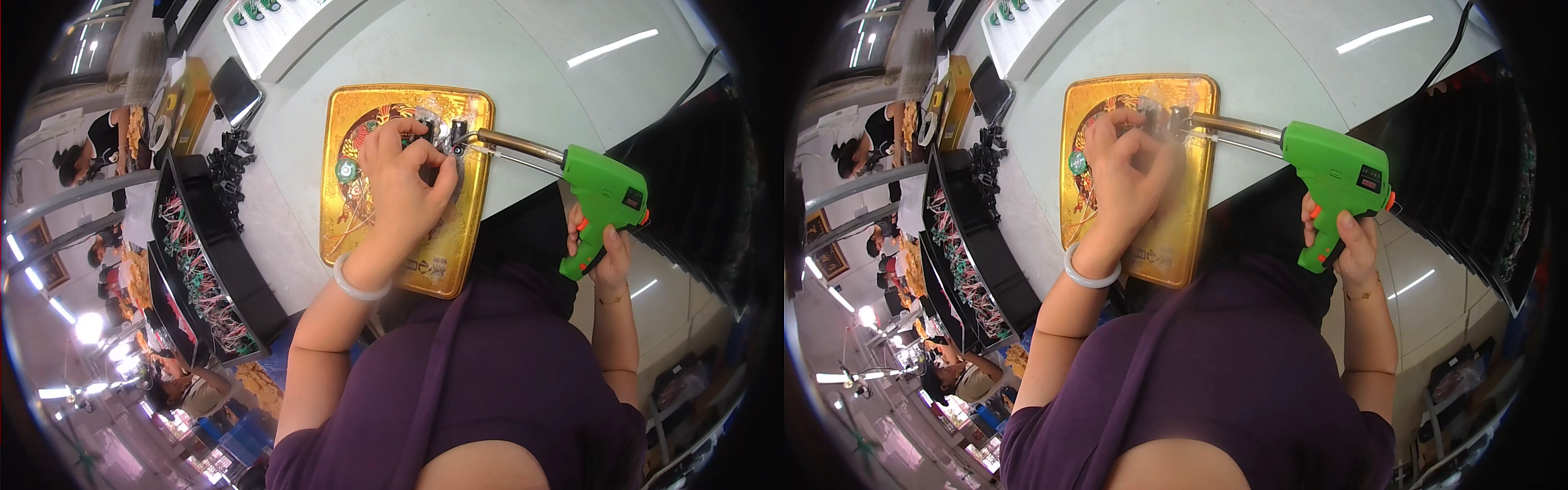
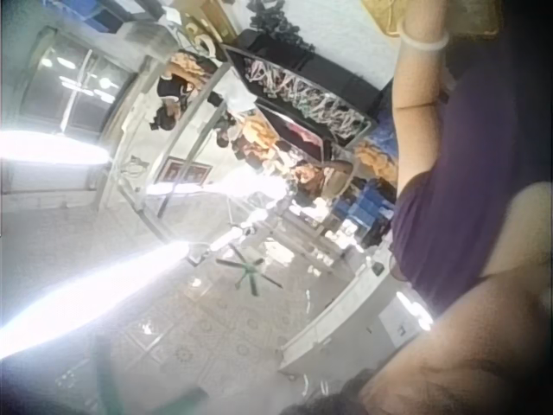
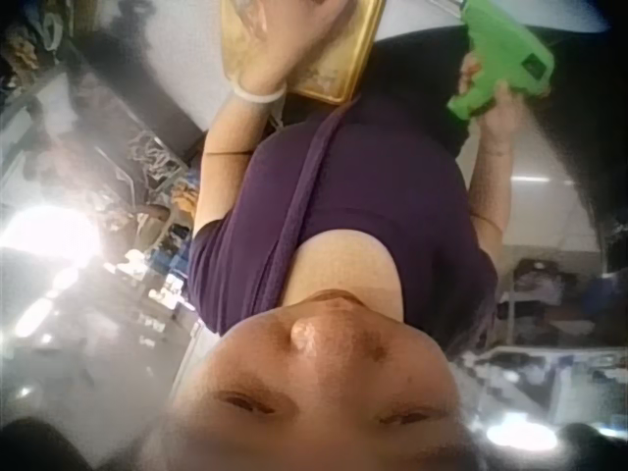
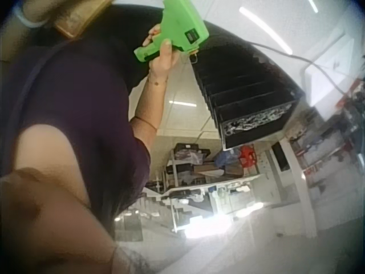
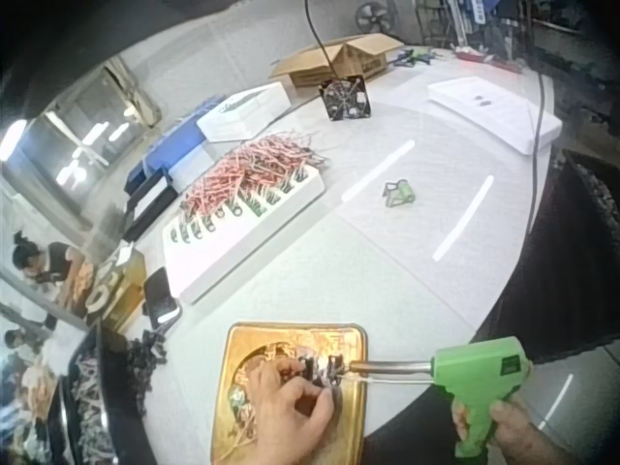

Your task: The person solders wires and small electronic components onto a circuit board using a manual soldering gun.

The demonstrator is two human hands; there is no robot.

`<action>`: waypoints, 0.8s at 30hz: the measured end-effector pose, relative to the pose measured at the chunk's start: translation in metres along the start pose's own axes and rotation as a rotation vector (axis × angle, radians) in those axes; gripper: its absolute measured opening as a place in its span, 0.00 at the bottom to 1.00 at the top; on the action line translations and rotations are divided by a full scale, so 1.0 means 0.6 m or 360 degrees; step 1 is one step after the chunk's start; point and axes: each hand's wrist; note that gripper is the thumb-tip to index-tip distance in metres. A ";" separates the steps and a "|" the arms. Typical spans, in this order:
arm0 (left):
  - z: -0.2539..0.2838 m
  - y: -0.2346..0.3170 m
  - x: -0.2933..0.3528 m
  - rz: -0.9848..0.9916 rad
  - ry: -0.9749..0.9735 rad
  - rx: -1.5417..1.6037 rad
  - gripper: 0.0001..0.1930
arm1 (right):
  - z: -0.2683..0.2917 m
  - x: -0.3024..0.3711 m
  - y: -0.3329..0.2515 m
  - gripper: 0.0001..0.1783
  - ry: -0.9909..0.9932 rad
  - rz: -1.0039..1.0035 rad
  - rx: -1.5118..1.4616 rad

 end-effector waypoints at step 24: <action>0.002 -0.001 -0.003 -0.0012 -0.0011 -0.0045 0.07 | -0.002 -0.021 -0.002 0.33 -0.0115 0.0200 -0.0170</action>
Point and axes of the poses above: each hand's wrist, its own x-axis away from the middle knuckle, its own z-axis out of the back of the hand, y = z × x, and after that the axes turned 12 degrees about -x, right-handed
